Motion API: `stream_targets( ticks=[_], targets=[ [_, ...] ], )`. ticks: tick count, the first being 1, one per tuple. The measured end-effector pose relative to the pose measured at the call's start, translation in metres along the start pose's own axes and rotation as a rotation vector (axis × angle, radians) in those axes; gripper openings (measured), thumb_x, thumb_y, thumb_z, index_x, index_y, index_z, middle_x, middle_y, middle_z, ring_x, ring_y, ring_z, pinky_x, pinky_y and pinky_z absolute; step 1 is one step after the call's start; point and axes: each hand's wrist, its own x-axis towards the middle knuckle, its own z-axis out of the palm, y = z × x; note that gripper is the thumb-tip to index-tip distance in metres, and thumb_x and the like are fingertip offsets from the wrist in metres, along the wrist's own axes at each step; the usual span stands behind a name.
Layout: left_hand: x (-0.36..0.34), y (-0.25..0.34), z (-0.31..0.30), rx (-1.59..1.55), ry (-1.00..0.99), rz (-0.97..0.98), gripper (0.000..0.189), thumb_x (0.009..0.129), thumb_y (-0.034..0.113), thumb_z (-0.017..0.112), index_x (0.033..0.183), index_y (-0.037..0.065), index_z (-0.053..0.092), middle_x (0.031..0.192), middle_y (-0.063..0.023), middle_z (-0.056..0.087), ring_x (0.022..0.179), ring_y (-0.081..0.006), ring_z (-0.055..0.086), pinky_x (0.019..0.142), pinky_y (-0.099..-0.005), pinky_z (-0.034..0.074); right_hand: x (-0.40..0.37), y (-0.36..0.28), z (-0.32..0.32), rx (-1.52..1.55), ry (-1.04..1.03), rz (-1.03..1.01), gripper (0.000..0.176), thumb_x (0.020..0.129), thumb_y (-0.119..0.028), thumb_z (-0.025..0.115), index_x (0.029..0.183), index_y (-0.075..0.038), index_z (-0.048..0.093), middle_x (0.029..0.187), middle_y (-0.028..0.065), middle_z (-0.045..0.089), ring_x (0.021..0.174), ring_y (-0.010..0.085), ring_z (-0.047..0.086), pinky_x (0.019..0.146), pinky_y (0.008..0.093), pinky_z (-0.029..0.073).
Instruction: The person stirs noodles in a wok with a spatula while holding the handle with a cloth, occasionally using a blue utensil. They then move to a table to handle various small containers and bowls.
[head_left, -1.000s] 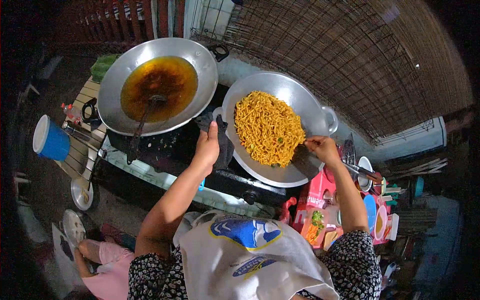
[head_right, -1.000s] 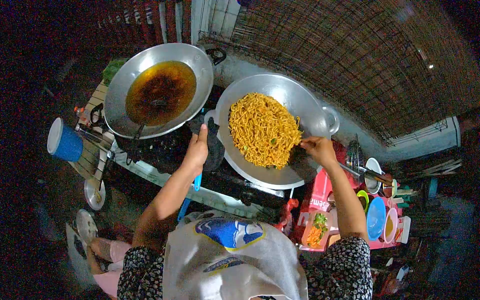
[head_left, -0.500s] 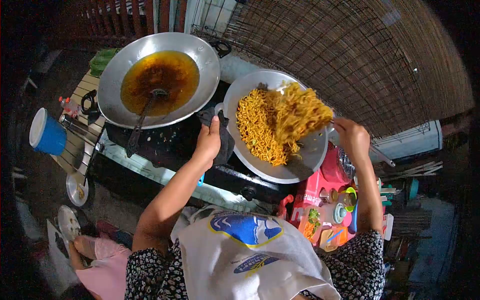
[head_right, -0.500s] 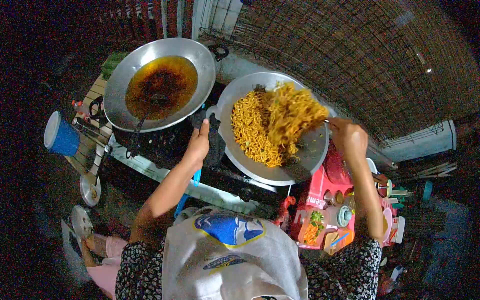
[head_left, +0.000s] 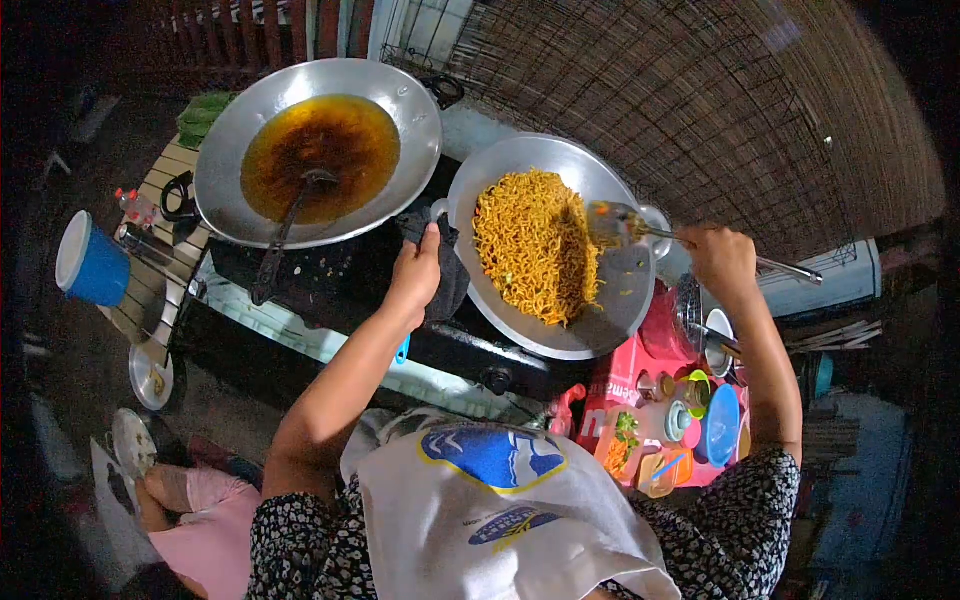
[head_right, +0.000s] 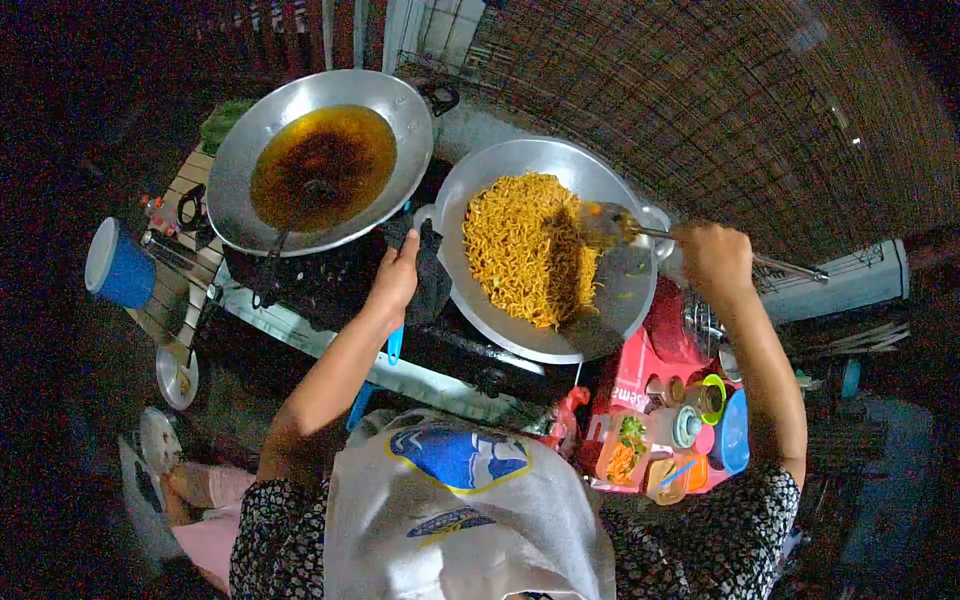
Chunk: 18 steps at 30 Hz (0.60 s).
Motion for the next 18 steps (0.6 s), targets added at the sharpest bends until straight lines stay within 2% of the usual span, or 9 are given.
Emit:
stream_targets(
  ticks=[2, 4, 6, 8, 10, 12, 14, 16, 18],
  targets=[
    [-0.003, 0.004, -0.001, 0.003, -0.016, -0.035, 0.048, 0.089, 0.036, 0.037, 0.119, -0.001, 0.04, 0.118, -0.0159, 0.045, 0.111, -0.0231, 0.042, 0.091, -0.0316, 0.031, 0.0, 0.013, 0.012, 0.07, 0.012, 0.002, 0.015, 0.073, -0.024, 0.053, 0.082, -0.019, 0.064, 0.071, 0.0099, 0.061, 0.064, 0.0264, 0.061, 0.054, 0.0375, 0.049],
    [-0.005, 0.007, 0.0, 0.08, -0.016, -0.028, 0.051, 0.089, 0.038, 0.036, 0.122, -0.001, 0.036, 0.121, -0.0176, 0.043, 0.114, -0.0252, 0.04, 0.093, -0.0317, 0.03, 0.005, 0.016, 0.035, -0.008, -0.18, 0.028, 0.016, 0.073, -0.024, 0.051, 0.08, -0.019, 0.064, 0.072, 0.0088, 0.062, 0.068, 0.0257, 0.061, 0.059, 0.0376, 0.049],
    [-0.003, 0.006, 0.002, 0.14, 0.002, 0.008, 0.052, 0.089, 0.038, 0.035, 0.122, -0.002, 0.036, 0.122, -0.0185, 0.042, 0.114, -0.0264, 0.039, 0.093, -0.0322, 0.03, 0.006, -0.001, 0.068, 0.307, -0.286, 0.021, 0.02, 0.074, -0.029, 0.051, 0.082, -0.016, 0.064, 0.077, 0.0094, 0.062, 0.074, 0.0277, 0.06, 0.066, 0.0393, 0.048],
    [-0.002, 0.005, 0.0, 0.195, 0.019, 0.042, 0.053, 0.089, 0.039, 0.034, 0.122, -0.002, 0.036, 0.123, -0.0194, 0.041, 0.115, -0.0276, 0.038, 0.093, -0.0327, 0.029, 0.019, -0.038, 0.124, 0.678, -0.176, -0.06, 0.02, 0.074, -0.027, 0.055, 0.083, -0.012, 0.063, 0.076, 0.0124, 0.061, 0.068, 0.0274, 0.059, 0.062, 0.0376, 0.045],
    [-0.004, 0.005, -0.001, 0.19, -0.051, -0.055, 0.081, 0.082, 0.057, 0.031, 0.127, -0.009, 0.02, 0.133, -0.0234, 0.022, 0.125, -0.0296, 0.021, 0.101, -0.0344, 0.018, 0.025, -0.086, 0.15, 0.945, 0.047, -0.057, 0.019, 0.073, -0.021, 0.06, 0.086, -0.007, 0.062, 0.069, 0.0154, 0.059, 0.058, 0.0221, 0.056, 0.057, 0.0339, 0.044],
    [-0.01, 0.012, -0.003, 0.185, -0.06, -0.007, 0.081, 0.082, 0.057, 0.031, 0.127, -0.009, 0.019, 0.134, -0.0237, 0.021, 0.126, -0.0297, 0.02, 0.101, -0.0342, 0.018, 0.027, -0.1, 0.124, 1.028, -0.052, 0.02, 0.022, 0.071, -0.023, 0.063, 0.086, -0.006, 0.063, 0.076, 0.0132, 0.062, 0.063, 0.0231, 0.06, 0.06, 0.0316, 0.047],
    [-0.011, 0.012, -0.005, 0.182, -0.082, 0.033, 0.081, 0.082, 0.057, 0.031, 0.127, -0.009, 0.019, 0.134, -0.024, 0.02, 0.126, -0.0297, 0.02, 0.102, -0.034, 0.017, 0.024, -0.102, 0.117, 1.36, -0.19, 0.224, 0.02, 0.073, -0.02, 0.064, 0.084, -0.004, 0.064, 0.073, 0.0098, 0.063, 0.059, 0.0159, 0.058, 0.056, 0.0286, 0.046],
    [-0.006, 0.01, -0.006, 0.209, -0.102, -0.012, 0.081, 0.083, 0.057, 0.031, 0.126, -0.01, 0.02, 0.133, -0.0247, 0.02, 0.126, -0.0304, 0.02, 0.102, -0.0344, 0.018, 0.024, -0.085, 0.136, 1.226, -0.13, 0.142, 0.018, 0.073, -0.017, 0.064, 0.085, -0.003, 0.064, 0.072, 0.0066, 0.063, 0.06, 0.0116, 0.057, 0.055, 0.0258, 0.046],
    [-0.006, 0.01, -0.005, 0.193, -0.094, 0.021, 0.081, 0.083, 0.056, 0.031, 0.126, -0.011, 0.021, 0.133, -0.025, 0.021, 0.125, -0.0306, 0.02, 0.101, -0.0345, 0.018, 0.016, -0.072, 0.128, 1.362, -0.115, 0.148, 0.016, 0.074, -0.014, 0.064, 0.085, -0.002, 0.063, 0.072, 0.0051, 0.063, 0.062, 0.0116, 0.057, 0.056, 0.0262, 0.046]
  ],
)
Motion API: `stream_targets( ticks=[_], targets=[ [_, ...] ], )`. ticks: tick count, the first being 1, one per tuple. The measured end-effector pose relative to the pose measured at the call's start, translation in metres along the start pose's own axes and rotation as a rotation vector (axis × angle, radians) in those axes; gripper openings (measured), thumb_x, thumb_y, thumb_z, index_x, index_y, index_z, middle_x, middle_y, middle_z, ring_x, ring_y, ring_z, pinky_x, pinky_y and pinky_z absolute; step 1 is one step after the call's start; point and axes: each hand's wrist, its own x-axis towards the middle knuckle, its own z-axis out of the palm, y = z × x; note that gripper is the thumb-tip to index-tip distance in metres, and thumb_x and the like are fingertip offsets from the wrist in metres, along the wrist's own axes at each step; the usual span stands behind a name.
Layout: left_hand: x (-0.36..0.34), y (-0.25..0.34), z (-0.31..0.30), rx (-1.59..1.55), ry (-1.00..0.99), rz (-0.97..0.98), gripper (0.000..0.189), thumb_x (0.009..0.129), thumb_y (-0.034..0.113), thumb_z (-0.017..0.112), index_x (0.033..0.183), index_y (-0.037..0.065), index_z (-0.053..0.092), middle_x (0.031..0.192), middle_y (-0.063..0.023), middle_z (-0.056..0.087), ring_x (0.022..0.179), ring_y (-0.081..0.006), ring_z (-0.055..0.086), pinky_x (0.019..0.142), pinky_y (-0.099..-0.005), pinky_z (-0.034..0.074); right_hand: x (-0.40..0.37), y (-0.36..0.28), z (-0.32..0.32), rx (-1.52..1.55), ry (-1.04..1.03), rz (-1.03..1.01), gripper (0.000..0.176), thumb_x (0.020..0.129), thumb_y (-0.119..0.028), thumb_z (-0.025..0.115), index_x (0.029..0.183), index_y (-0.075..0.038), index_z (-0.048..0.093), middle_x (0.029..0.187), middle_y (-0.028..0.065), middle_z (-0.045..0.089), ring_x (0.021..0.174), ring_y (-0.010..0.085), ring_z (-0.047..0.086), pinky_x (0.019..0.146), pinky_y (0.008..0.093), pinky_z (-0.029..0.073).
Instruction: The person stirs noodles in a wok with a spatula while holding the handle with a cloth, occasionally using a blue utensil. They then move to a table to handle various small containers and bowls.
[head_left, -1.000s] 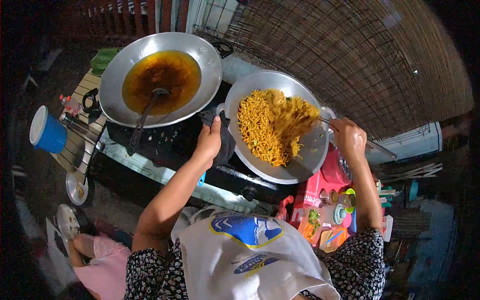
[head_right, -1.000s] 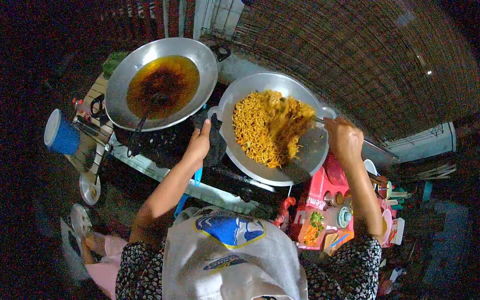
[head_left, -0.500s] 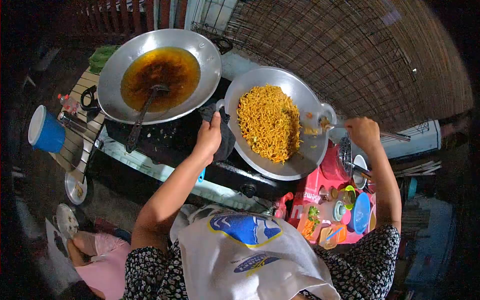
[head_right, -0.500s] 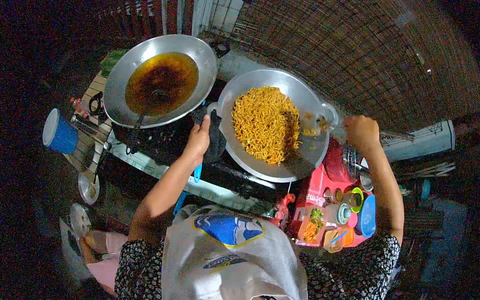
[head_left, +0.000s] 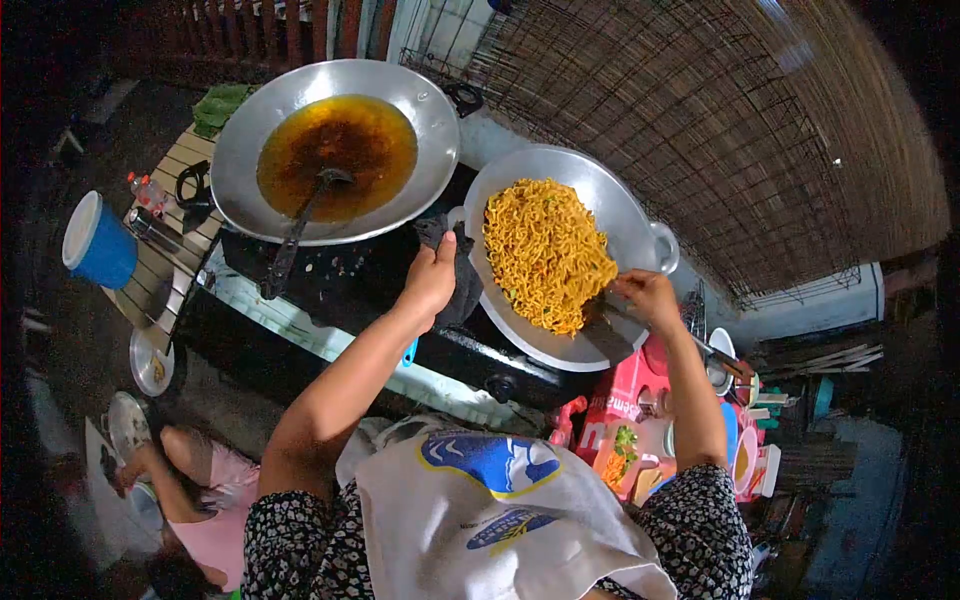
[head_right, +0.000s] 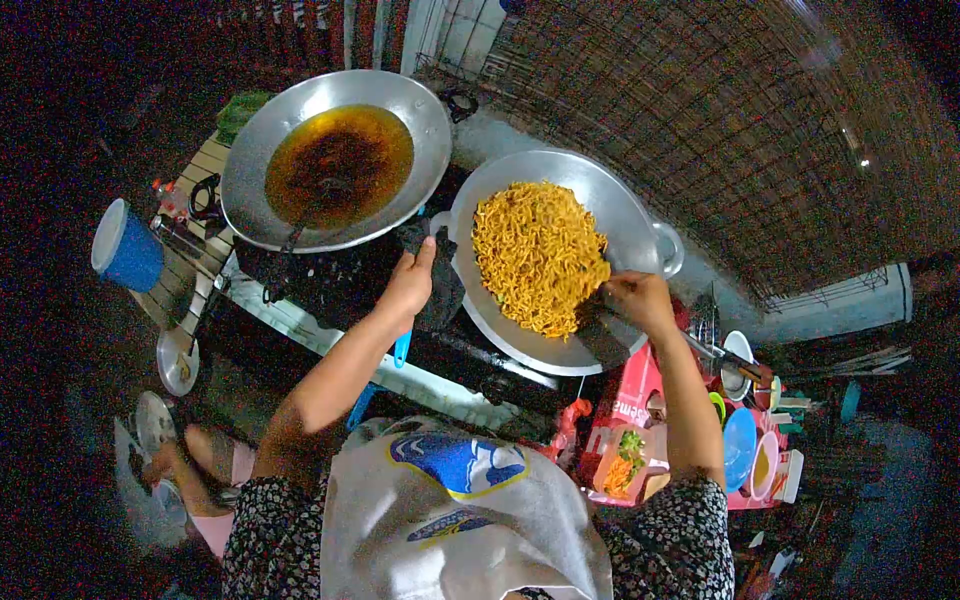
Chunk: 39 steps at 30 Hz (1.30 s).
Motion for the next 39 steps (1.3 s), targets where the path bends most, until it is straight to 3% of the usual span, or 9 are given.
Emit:
stream_targets(
  ticks=[5, 11, 17, 21, 25, 27, 29, 31, 39],
  targets=[
    [0.021, -0.024, 0.001, -0.007, -0.043, -0.009, 0.079, 0.083, 0.054, 0.033, 0.124, -0.012, 0.023, 0.131, -0.026, 0.024, 0.124, -0.0311, 0.022, 0.101, -0.0346, 0.019, -0.02, -0.033, -0.046, -0.011, 0.066, 0.002, 0.017, 0.073, -0.015, 0.064, 0.085, -0.004, 0.064, 0.074, 0.0064, 0.064, 0.065, 0.0133, 0.059, 0.061, 0.0285, 0.046],
    [0.01, -0.011, 0.002, 0.022, 0.04, -0.042, 0.075, 0.085, 0.051, 0.033, 0.123, -0.012, 0.027, 0.129, -0.0254, 0.029, 0.122, -0.0307, 0.027, 0.099, -0.0349, 0.022, -0.045, -0.107, -0.066, -0.823, 0.414, -0.126, 0.018, 0.072, -0.023, 0.061, 0.088, -0.015, 0.065, 0.078, 0.0082, 0.062, 0.072, 0.0267, 0.06, 0.063, 0.0328, 0.047],
    [0.017, -0.018, 0.002, 0.009, 0.064, -0.034, 0.064, 0.087, 0.045, 0.033, 0.119, -0.01, 0.034, 0.124, -0.0236, 0.037, 0.117, -0.0304, 0.035, 0.095, -0.0338, 0.028, -0.036, -0.108, -0.079, -1.073, 0.3, -0.296, 0.02, 0.073, -0.024, 0.058, 0.09, -0.018, 0.064, 0.077, 0.0089, 0.062, 0.07, 0.0272, 0.06, 0.061, 0.0376, 0.047],
    [0.001, -0.004, 0.001, -0.027, 0.057, -0.022, 0.06, 0.087, 0.043, 0.034, 0.118, -0.008, 0.038, 0.121, -0.0222, 0.042, 0.114, -0.0298, 0.039, 0.093, -0.0342, 0.031, -0.034, -0.109, -0.107, -1.248, 0.03, -0.006, 0.02, 0.073, -0.024, 0.051, 0.089, -0.021, 0.064, 0.078, 0.0092, 0.062, 0.069, 0.028, 0.061, 0.061, 0.039, 0.049],
    [0.005, -0.005, 0.001, 0.027, 0.06, -0.074, 0.056, 0.087, 0.042, 0.035, 0.116, -0.005, 0.041, 0.118, -0.0216, 0.044, 0.112, -0.0298, 0.041, 0.091, -0.0346, 0.032, -0.025, -0.039, -0.1, -1.028, -0.393, -0.182, 0.022, 0.068, -0.028, 0.059, 0.081, -0.01, 0.062, 0.071, 0.0101, 0.061, 0.064, 0.0256, 0.06, 0.062, 0.0354, 0.048],
    [0.006, -0.007, 0.003, 0.027, 0.076, -0.057, 0.055, 0.087, 0.042, 0.035, 0.115, -0.005, 0.042, 0.117, -0.0219, 0.045, 0.111, -0.0301, 0.042, 0.09, -0.0348, 0.033, -0.022, -0.003, -0.041, -0.716, -0.306, -0.296, 0.025, 0.069, -0.028, 0.06, 0.083, -0.007, 0.061, 0.069, 0.0123, 0.06, 0.061, 0.0261, 0.058, 0.06, 0.0338, 0.047],
    [0.004, -0.008, 0.004, 0.025, 0.094, -0.032, 0.055, 0.087, 0.042, 0.035, 0.114, -0.004, 0.043, 0.116, -0.0222, 0.046, 0.109, -0.0304, 0.043, 0.089, -0.0349, 0.033, -0.025, -0.004, 0.015, -0.401, -0.197, -0.068, 0.027, 0.07, -0.026, 0.062, 0.087, -0.006, 0.06, 0.068, 0.0134, 0.06, 0.059, 0.0234, 0.058, 0.058, 0.0329, 0.045],
    [0.004, -0.008, -0.001, 0.021, -0.012, -0.046, 0.082, 0.082, 0.055, 0.037, 0.124, -0.013, 0.022, 0.131, -0.0259, 0.025, 0.123, -0.0302, 0.025, 0.099, -0.0344, 0.022, -0.029, -0.006, 0.053, -0.294, 0.047, -0.034, 0.022, 0.072, -0.021, 0.062, 0.09, -0.007, 0.062, 0.071, 0.0142, 0.06, 0.065, 0.0225, 0.058, 0.061, 0.0321, 0.045],
    [-0.003, -0.001, -0.005, 0.009, -0.082, -0.018, 0.078, 0.082, 0.053, 0.036, 0.124, -0.011, 0.026, 0.131, -0.0246, 0.027, 0.124, -0.0298, 0.025, 0.1, -0.0339, 0.021, -0.047, -0.025, 0.002, -0.258, 0.18, -0.006, 0.018, 0.072, -0.015, 0.061, 0.089, -0.008, 0.063, 0.075, 0.0151, 0.062, 0.069, 0.0231, 0.062, 0.062, 0.0318, 0.046]
  ],
)
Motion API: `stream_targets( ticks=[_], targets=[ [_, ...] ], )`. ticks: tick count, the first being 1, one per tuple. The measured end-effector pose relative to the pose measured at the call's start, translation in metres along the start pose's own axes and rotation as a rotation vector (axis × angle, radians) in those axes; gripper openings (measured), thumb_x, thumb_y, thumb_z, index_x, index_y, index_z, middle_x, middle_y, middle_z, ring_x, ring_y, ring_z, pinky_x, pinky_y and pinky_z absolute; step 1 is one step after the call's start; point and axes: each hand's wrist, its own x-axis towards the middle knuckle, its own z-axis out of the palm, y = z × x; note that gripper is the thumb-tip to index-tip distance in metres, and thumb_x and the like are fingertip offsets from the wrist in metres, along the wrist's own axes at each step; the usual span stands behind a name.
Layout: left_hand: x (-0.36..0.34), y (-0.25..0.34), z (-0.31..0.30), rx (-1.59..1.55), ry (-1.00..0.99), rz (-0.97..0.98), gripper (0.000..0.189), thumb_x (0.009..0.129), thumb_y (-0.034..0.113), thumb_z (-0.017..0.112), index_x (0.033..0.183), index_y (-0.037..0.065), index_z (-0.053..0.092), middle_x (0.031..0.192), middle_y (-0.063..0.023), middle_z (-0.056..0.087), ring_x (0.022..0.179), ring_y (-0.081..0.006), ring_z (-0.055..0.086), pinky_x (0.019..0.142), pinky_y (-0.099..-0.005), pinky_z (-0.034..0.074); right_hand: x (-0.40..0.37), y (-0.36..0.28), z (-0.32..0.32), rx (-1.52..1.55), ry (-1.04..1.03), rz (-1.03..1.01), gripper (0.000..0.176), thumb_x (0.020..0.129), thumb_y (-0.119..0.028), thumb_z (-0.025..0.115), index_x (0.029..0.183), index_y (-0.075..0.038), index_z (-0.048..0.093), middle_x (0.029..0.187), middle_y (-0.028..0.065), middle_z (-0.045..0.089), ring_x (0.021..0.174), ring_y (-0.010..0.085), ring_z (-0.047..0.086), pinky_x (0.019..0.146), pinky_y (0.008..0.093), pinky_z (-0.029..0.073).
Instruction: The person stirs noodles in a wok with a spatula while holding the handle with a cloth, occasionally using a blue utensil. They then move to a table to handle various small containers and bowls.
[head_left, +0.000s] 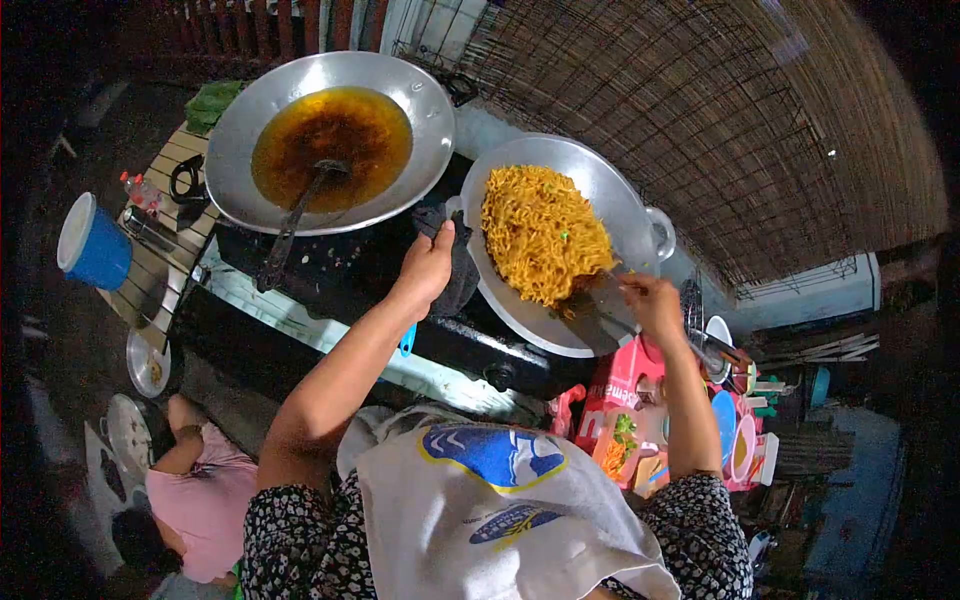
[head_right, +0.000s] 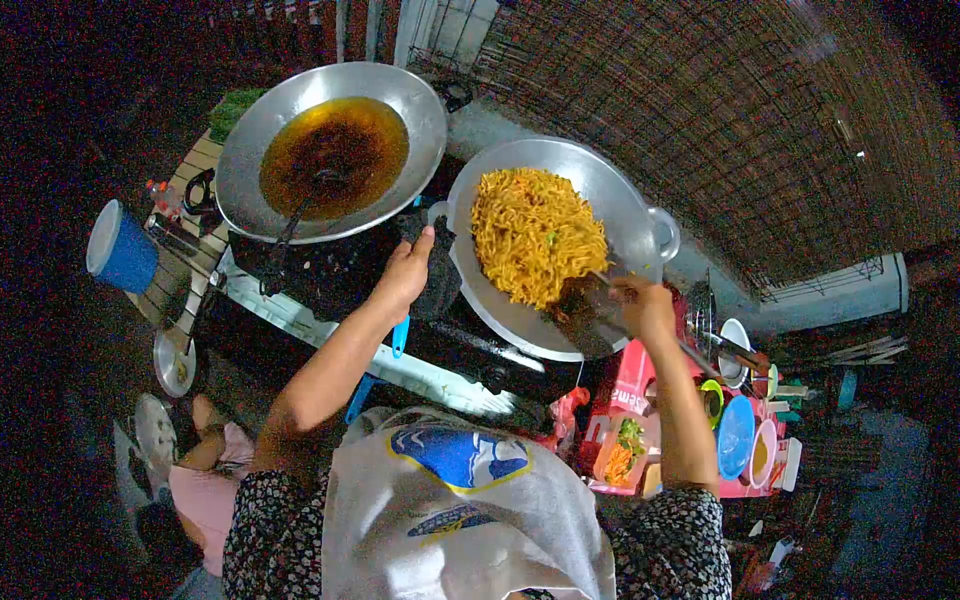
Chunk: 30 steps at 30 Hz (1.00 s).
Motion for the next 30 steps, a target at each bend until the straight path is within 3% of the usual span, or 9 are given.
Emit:
stream_targets(
  ticks=[6, 8, 14, 17, 19, 22, 24, 28, 30],
  targets=[
    [0.017, -0.014, 0.0, 0.052, 0.038, -0.078, 0.079, 0.082, 0.054, 0.036, 0.126, -0.011, 0.022, 0.131, -0.0242, 0.026, 0.124, -0.0294, 0.025, 0.1, -0.034, 0.021, -0.011, -0.053, -0.068, -0.354, 0.151, 0.045, 0.018, 0.076, -0.021, 0.056, 0.09, -0.013, 0.063, 0.08, 0.0128, 0.062, 0.074, 0.0285, 0.06, 0.063, 0.036, 0.047],
    [0.017, -0.013, 0.0, 0.051, 0.029, -0.088, 0.08, 0.082, 0.054, 0.036, 0.126, -0.01, 0.02, 0.132, -0.024, 0.025, 0.124, -0.0292, 0.024, 0.1, -0.0341, 0.021, -0.009, -0.061, -0.074, -0.603, 0.284, -0.143, 0.019, 0.076, -0.019, 0.053, 0.091, -0.016, 0.063, 0.082, 0.0111, 0.062, 0.074, 0.0275, 0.06, 0.063, 0.0365, 0.048],
    [0.017, -0.018, -0.002, -0.019, -0.024, -0.061, 0.079, 0.081, 0.054, 0.038, 0.126, -0.009, 0.024, 0.13, -0.0223, 0.029, 0.121, -0.0282, 0.029, 0.099, -0.0346, 0.023, 0.009, -0.068, -0.08, -0.866, 0.245, -0.35, 0.025, 0.071, -0.017, 0.051, 0.091, -0.021, 0.064, 0.078, 0.009, 0.061, 0.072, 0.0247, 0.061, 0.06, 0.0363, 0.048],
    [0.007, -0.005, -0.003, -0.079, 0.028, -0.056, 0.072, 0.082, 0.053, 0.039, 0.123, -0.007, 0.033, 0.125, -0.0193, 0.038, 0.117, -0.0268, 0.035, 0.097, -0.0349, 0.026, 0.011, -0.078, -0.096, -0.876, 0.038, -0.228, 0.023, 0.071, -0.018, 0.052, 0.09, -0.021, 0.064, 0.077, 0.0095, 0.061, 0.07, 0.0259, 0.061, 0.06, 0.037, 0.048],
    [0.027, -0.023, -0.01, -0.332, -0.187, -0.052, 0.069, 0.082, 0.052, 0.04, 0.123, -0.003, 0.034, 0.124, -0.0158, 0.04, 0.115, -0.0258, 0.037, 0.096, -0.0355, 0.026, 0.014, -0.072, -0.112, -0.819, -0.063, -0.139, 0.019, 0.074, -0.023, 0.051, 0.088, -0.019, 0.064, 0.077, 0.0102, 0.062, 0.07, 0.0291, 0.06, 0.063, 0.0389, 0.049],
    [0.031, -0.023, -0.011, -0.36, -0.181, -0.102, 0.067, 0.082, 0.05, 0.042, 0.125, -0.001, 0.032, 0.126, -0.0136, 0.038, 0.114, -0.025, 0.038, 0.096, -0.0348, 0.028, 0.015, -0.044, -0.123, -0.837, -0.217, -0.154, 0.02, 0.073, -0.025, 0.053, 0.089, -0.018, 0.064, 0.077, 0.0108, 0.062, 0.071, 0.0303, 0.06, 0.064, 0.0395, 0.048],
    [0.013, -0.006, -0.007, -0.336, -0.157, -0.108, 0.067, 0.082, 0.05, 0.041, 0.125, -0.001, 0.031, 0.126, -0.0136, 0.038, 0.114, -0.0246, 0.038, 0.096, -0.0349, 0.028, 0.02, -0.014, -0.104, -0.735, -0.572, -0.261, 0.022, 0.072, -0.027, 0.056, 0.088, -0.016, 0.063, 0.077, 0.0122, 0.061, 0.071, 0.0309, 0.059, 0.065, 0.0391, 0.048],
    [0.027, -0.027, -0.004, -0.211, -0.074, -0.106, 0.068, 0.083, 0.05, 0.04, 0.126, -0.002, 0.029, 0.125, -0.0146, 0.039, 0.115, -0.0232, 0.037, 0.096, -0.0347, 0.027, -0.002, -0.027, 0.008, -0.282, -0.352, -0.266, 0.019, 0.074, -0.023, 0.056, 0.088, -0.013, 0.062, 0.074, 0.0161, 0.06, 0.068, 0.0337, 0.058, 0.064, 0.0396, 0.047],
    [0.036, -0.036, -0.001, -0.125, -0.006, -0.096, 0.065, 0.084, 0.048, 0.041, 0.124, -0.002, 0.03, 0.121, -0.013, 0.043, 0.111, -0.0214, 0.04, 0.095, -0.0317, 0.029, -0.007, -0.045, 0.056, -0.099, -0.142, 0.009, 0.023, 0.074, -0.02, 0.057, 0.094, -0.01, 0.061, 0.075, 0.0201, 0.058, 0.069, 0.0327, 0.058, 0.062, 0.0382, 0.045]
  ],
)
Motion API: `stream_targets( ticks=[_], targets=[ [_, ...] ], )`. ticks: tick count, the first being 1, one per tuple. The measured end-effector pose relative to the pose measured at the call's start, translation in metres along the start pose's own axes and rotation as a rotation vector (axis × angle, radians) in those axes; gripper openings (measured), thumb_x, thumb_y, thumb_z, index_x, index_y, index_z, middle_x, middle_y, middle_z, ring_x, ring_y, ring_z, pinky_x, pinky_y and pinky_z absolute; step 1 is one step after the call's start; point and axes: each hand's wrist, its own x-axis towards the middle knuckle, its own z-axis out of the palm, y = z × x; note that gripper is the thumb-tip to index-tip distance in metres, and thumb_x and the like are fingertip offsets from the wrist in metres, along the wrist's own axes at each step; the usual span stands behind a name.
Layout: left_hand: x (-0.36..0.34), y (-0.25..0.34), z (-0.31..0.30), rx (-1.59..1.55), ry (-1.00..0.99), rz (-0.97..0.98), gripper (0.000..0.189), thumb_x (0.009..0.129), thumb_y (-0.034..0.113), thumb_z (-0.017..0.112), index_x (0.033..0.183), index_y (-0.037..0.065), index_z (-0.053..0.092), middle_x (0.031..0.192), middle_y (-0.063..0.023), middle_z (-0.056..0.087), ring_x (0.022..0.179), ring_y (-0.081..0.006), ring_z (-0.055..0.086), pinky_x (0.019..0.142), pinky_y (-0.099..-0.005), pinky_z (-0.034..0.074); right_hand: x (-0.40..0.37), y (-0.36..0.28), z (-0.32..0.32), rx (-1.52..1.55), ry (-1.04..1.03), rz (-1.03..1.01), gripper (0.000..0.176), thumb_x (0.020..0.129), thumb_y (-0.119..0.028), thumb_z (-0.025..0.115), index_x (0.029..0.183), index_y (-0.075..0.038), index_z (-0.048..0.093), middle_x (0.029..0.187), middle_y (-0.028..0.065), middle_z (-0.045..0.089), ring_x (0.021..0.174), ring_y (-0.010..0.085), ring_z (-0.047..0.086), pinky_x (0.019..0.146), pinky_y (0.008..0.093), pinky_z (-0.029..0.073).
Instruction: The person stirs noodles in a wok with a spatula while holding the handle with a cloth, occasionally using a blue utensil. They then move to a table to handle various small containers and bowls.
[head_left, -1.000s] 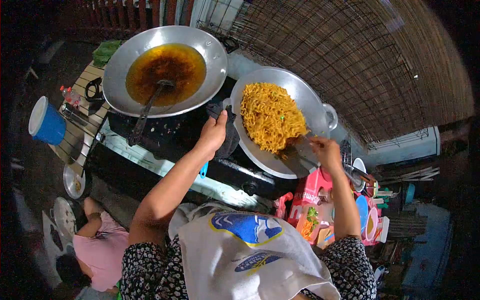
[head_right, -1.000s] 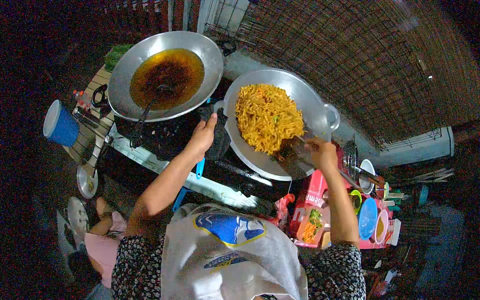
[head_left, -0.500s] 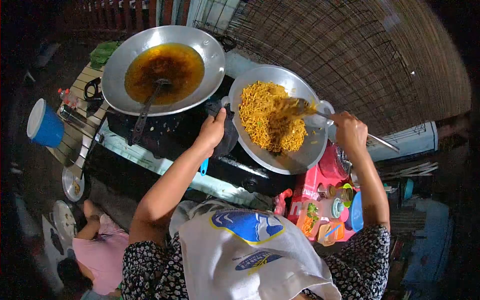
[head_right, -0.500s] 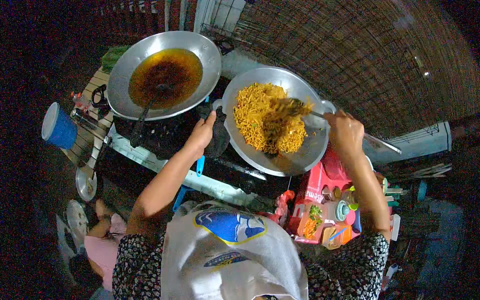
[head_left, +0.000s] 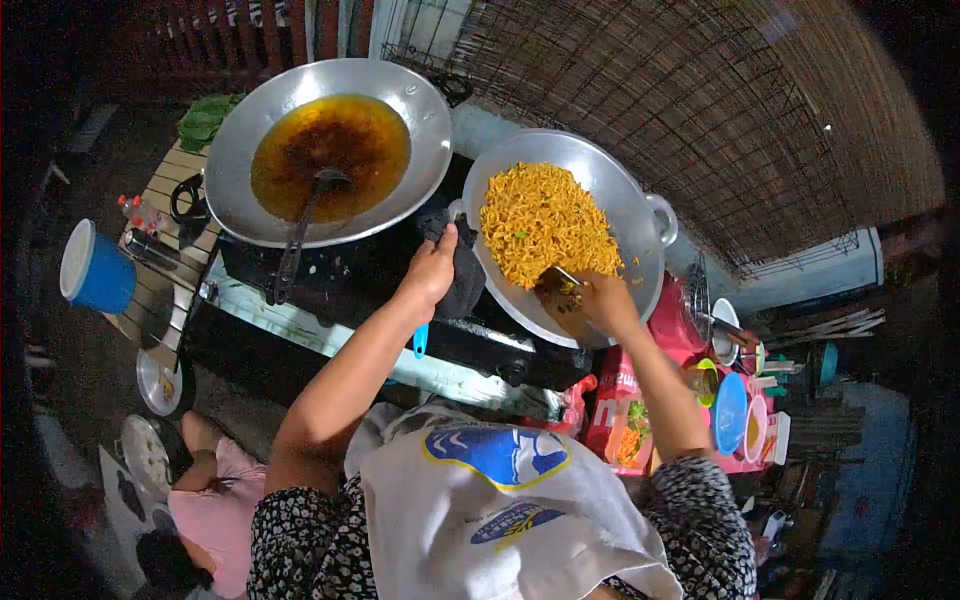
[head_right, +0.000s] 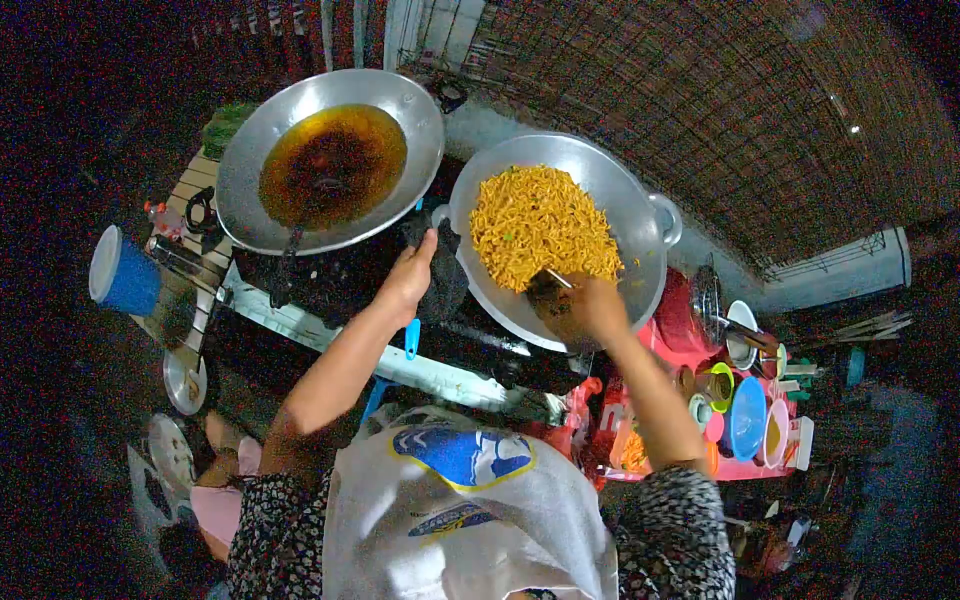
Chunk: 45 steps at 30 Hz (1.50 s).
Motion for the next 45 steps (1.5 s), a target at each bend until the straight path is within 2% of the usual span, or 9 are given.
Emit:
stream_targets(
  ticks=[9, 17, 19, 26, 29, 31, 33, 39, 45],
  targets=[
    [-0.03, 0.022, 0.0, 0.12, 0.01, 0.091, 0.067, 0.084, 0.051, 0.035, 0.114, -0.008, 0.041, 0.118, -0.0234, 0.044, 0.112, -0.0304, 0.041, 0.091, -0.0347, 0.031, -0.015, 0.027, -0.038, -0.012, 0.31, -0.088, 0.021, 0.076, -0.015, 0.054, 0.095, -0.014, 0.062, 0.074, 0.0189, 0.059, 0.069, 0.0341, 0.059, 0.059, 0.039, 0.046],
    [0.002, -0.002, -0.005, 0.087, -0.092, 0.001, 0.07, 0.084, 0.051, 0.036, 0.117, -0.01, 0.037, 0.122, -0.0239, 0.04, 0.115, -0.031, 0.038, 0.093, -0.0352, 0.029, -0.031, -0.011, -0.116, -0.631, 0.416, -0.087, 0.021, 0.076, -0.015, 0.049, 0.093, -0.016, 0.062, 0.077, 0.0119, 0.056, 0.067, 0.0291, 0.058, 0.057, 0.0384, 0.046],
    [0.007, -0.008, -0.003, 0.078, 0.019, 0.0, 0.057, 0.084, 0.046, 0.042, 0.115, -0.002, 0.042, 0.109, -0.0121, 0.049, 0.101, -0.022, 0.047, 0.086, -0.0359, 0.037, -0.029, -0.019, -0.123, -0.702, 0.408, -0.084, 0.021, 0.075, -0.014, 0.049, 0.092, -0.016, 0.062, 0.076, 0.0101, 0.055, 0.069, 0.027, 0.057, 0.058, 0.0363, 0.046],
    [0.013, -0.015, -0.004, -0.039, -0.005, -0.008, 0.054, 0.084, 0.044, 0.045, 0.115, 0.0, 0.042, 0.107, -0.0109, 0.051, 0.097, -0.0212, 0.049, 0.083, -0.035, 0.04, -0.017, -0.024, -0.132, -0.92, 0.531, -0.353, 0.017, 0.074, -0.015, 0.05, 0.083, -0.018, 0.064, 0.073, 0.004, 0.052, 0.074, 0.0184, 0.053, 0.061, 0.03, 0.045],
    [-0.005, 0.0, -0.005, -0.073, -0.088, 0.026, 0.054, 0.084, 0.044, 0.045, 0.114, -0.001, 0.043, 0.105, -0.0112, 0.052, 0.097, -0.0212, 0.05, 0.083, -0.0351, 0.04, -0.016, -0.03, -0.149, -0.897, 0.447, -0.317, 0.015, 0.073, -0.019, 0.053, 0.082, -0.019, 0.065, 0.077, 0.0061, 0.056, 0.075, 0.0201, 0.056, 0.061, 0.0325, 0.047],
    [-0.022, 0.015, -0.001, -0.024, 0.011, -0.004, 0.055, 0.084, 0.044, 0.045, 0.113, -0.002, 0.044, 0.103, -0.0119, 0.053, 0.096, -0.0216, 0.05, 0.084, -0.0353, 0.04, -0.022, -0.049, -0.17, -0.874, 0.082, 0.083, 0.016, 0.071, -0.026, 0.056, 0.083, -0.019, 0.064, 0.078, 0.0103, 0.06, 0.074, 0.0232, 0.059, 0.06, 0.0366, 0.048],
    [-0.009, 0.004, -0.003, -0.025, -0.021, 0.012, 0.056, 0.084, 0.044, 0.045, 0.113, -0.003, 0.043, 0.104, -0.0124, 0.052, 0.096, -0.0217, 0.05, 0.083, -0.0354, 0.04, -0.023, -0.026, -0.184, -0.794, 0.096, -0.049, 0.02, 0.069, -0.03, 0.057, 0.082, -0.018, 0.064, 0.077, 0.0125, 0.061, 0.072, 0.0275, 0.06, 0.062, 0.0396, 0.049],
    [-0.022, 0.016, 0.001, 0.045, -0.023, 0.0, 0.058, 0.084, 0.046, 0.044, 0.112, -0.005, 0.044, 0.108, -0.016, 0.051, 0.099, -0.0226, 0.049, 0.084, -0.0336, 0.038, -0.005, 0.024, -0.133, -0.552, -0.534, -0.296, 0.023, 0.071, -0.026, 0.056, 0.088, -0.013, 0.063, 0.078, 0.0124, 0.061, 0.076, 0.0313, 0.058, 0.066, 0.0387, 0.048],
    [-0.023, 0.015, 0.0, 0.046, 0.008, 0.003, 0.059, 0.085, 0.045, 0.041, 0.112, -0.007, 0.044, 0.116, -0.0194, 0.046, 0.108, -0.025, 0.043, 0.09, -0.0326, 0.032, 0.001, -0.016, -0.007, 0.008, -0.029, -0.14, 0.024, 0.074, -0.014, 0.054, 0.097, -0.009, 0.06, 0.078, 0.0193, 0.059, 0.07, 0.0331, 0.059, 0.066, 0.0391, 0.047]
  ],
)
